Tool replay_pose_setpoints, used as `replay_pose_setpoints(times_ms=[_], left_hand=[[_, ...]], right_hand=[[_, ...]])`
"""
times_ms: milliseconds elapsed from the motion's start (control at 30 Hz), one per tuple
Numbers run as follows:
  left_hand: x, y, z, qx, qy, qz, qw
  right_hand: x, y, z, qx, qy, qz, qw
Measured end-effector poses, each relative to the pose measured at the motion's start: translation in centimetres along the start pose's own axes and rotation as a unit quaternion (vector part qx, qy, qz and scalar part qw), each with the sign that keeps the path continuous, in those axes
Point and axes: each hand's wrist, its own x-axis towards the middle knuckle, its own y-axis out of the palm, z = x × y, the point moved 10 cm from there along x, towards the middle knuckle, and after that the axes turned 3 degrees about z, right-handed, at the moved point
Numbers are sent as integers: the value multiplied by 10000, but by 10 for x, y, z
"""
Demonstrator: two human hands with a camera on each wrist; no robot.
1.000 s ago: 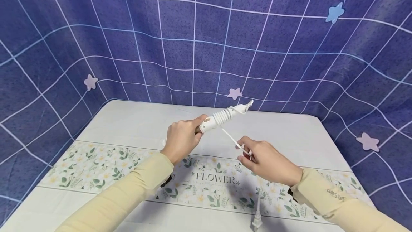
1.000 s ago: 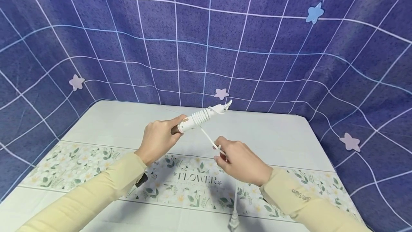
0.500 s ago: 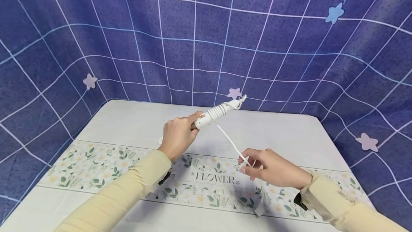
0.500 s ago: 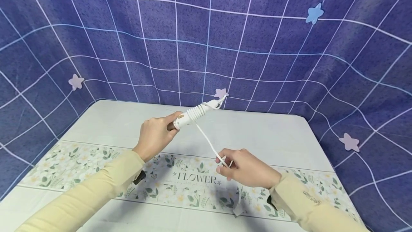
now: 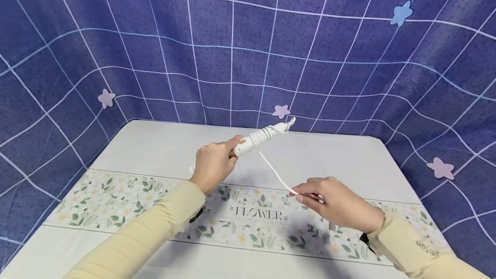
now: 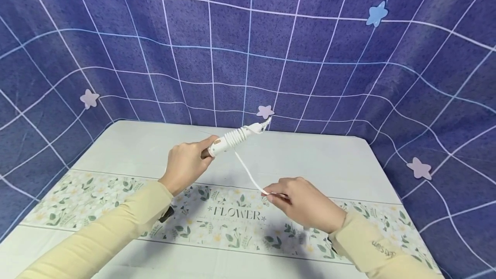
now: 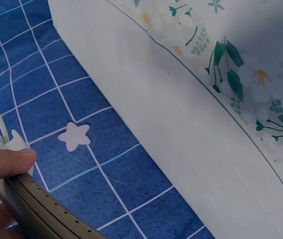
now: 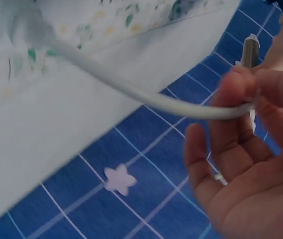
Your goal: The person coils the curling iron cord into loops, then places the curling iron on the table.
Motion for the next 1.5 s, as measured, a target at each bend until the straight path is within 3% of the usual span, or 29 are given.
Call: replay_pose_setpoints(times_ms=[100, 267, 433, 533, 900, 1067, 1267, 1500], left_hand=[[-2, 5, -2, 59, 52, 140, 9999], [-9, 14, -9, 173, 380, 238, 9988], [-16, 20, -17, 321, 609, 295, 9972], [-20, 26, -25, 470, 792, 391, 9950], [-34, 33, -53, 536, 1389, 410, 9880], [-41, 33, -66, 590, 1758, 360, 9820], [-49, 31, -78, 574, 2079, 395, 9757], [-56, 19, -87, 458, 2395, -57, 9698]], right_hand=[[2, -8, 18, -691, -644, -331, 9950], [5, -26, 47, -1876, -1388, -929, 9679], [13, -41, 66, -2626, -1762, -1192, 9411], [18, -48, 72, -2780, -1842, -1260, 9343], [31, -57, 83, -2968, -2049, -1459, 9212], [39, -65, 77, -3046, -1878, -1622, 9196], [51, -75, 54, -2990, -1310, -1580, 9319], [60, -80, 25, -2857, -843, -1274, 9460]])
